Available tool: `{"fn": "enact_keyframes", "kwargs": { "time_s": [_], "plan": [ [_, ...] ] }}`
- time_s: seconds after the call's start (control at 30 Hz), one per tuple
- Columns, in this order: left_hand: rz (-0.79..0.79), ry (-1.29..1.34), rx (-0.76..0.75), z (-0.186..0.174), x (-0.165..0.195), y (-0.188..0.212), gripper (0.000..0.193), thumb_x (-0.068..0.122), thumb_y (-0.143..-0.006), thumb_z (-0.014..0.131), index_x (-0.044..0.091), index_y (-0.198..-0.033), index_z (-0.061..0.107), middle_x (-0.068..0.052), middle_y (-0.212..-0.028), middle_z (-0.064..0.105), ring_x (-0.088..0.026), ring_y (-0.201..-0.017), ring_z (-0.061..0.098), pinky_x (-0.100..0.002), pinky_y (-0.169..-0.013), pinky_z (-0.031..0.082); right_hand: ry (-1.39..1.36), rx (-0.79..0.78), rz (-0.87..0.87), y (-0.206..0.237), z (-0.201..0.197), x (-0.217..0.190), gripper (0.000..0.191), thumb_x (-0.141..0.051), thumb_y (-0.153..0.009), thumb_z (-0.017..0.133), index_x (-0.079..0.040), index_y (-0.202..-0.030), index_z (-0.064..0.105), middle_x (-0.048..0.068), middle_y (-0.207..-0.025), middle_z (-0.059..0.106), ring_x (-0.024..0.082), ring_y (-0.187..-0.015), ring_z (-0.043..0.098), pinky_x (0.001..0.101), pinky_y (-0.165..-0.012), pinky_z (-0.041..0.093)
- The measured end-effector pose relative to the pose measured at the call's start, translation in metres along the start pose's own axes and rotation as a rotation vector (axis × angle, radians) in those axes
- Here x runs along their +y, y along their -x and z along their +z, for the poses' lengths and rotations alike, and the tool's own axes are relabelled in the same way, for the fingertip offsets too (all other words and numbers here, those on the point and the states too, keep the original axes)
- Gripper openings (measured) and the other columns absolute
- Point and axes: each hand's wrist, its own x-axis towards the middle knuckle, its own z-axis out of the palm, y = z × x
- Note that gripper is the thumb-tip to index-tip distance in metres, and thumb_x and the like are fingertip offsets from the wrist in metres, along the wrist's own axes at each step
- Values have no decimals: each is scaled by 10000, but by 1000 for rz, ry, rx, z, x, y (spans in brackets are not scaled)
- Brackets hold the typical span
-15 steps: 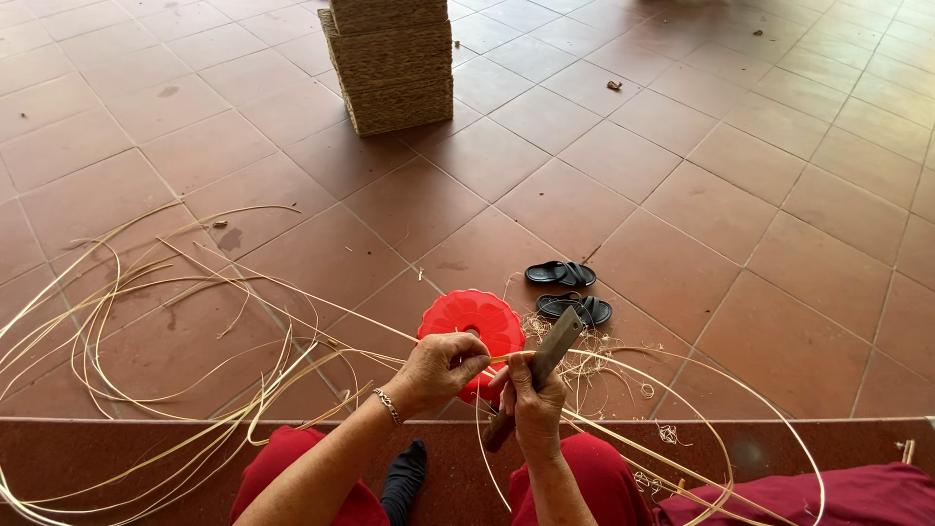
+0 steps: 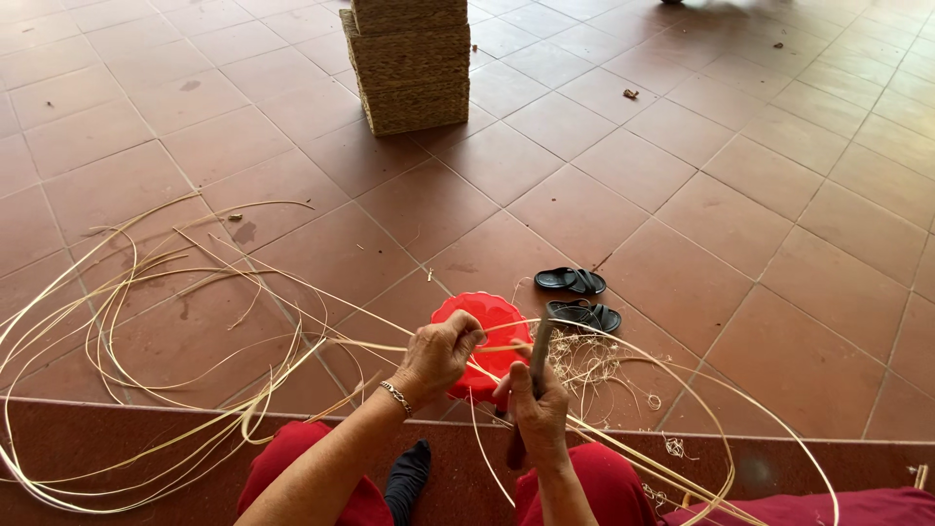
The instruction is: The person sits on the floor and uses a knife to split long bamboo strips into thinner strands. They hold the bamboo with one hand and use the knife to shave and separate the material, accumulating a pile of thin strands on the floor.
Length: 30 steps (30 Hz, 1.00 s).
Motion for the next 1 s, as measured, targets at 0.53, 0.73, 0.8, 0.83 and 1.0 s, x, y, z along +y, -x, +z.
{"fn": "enact_keyframes", "kwargs": {
  "time_s": [0.53,0.73,0.8,0.83,1.0],
  "plan": [
    [274,-451,307,-68,-35,18,120,206,-966,683,87,-950,679,-64,-839,723,-233,-774,708,-363,-641,574,550,-62,153,6,-21,-2,672,-494,-946,521,-137,-1509,438,47,-707,708,118,-635,684,314,-535,573],
    [298,-450,306,-75,-28,28,135,217,-978,681,84,-955,688,-52,-819,717,-199,-730,695,-337,-600,559,640,-45,-2,12,-16,-3,645,-458,-946,571,-113,-1480,467,56,-742,762,114,-641,749,307,-561,608],
    [343,-474,316,-75,-21,34,142,225,-971,680,85,-953,684,-48,-808,702,-197,-734,689,-336,-604,558,571,-6,30,14,-17,-6,603,-389,-938,596,-111,-1464,499,63,-711,756,134,-608,723,286,-519,600],
    [365,-485,324,-75,-16,36,146,229,-968,680,85,-952,683,-46,-803,695,-197,-736,686,-336,-606,558,538,13,44,14,-19,-8,584,-355,-934,608,-110,-1456,515,67,-696,753,143,-591,710,276,-498,596],
    [390,-447,287,-90,-7,45,163,240,-931,707,77,-931,697,-45,-749,657,-188,-700,657,-338,-596,557,-79,-67,258,15,-20,-25,541,-182,-948,597,-66,-1461,474,128,-656,707,176,-491,671,278,-380,531]
  ]
}}
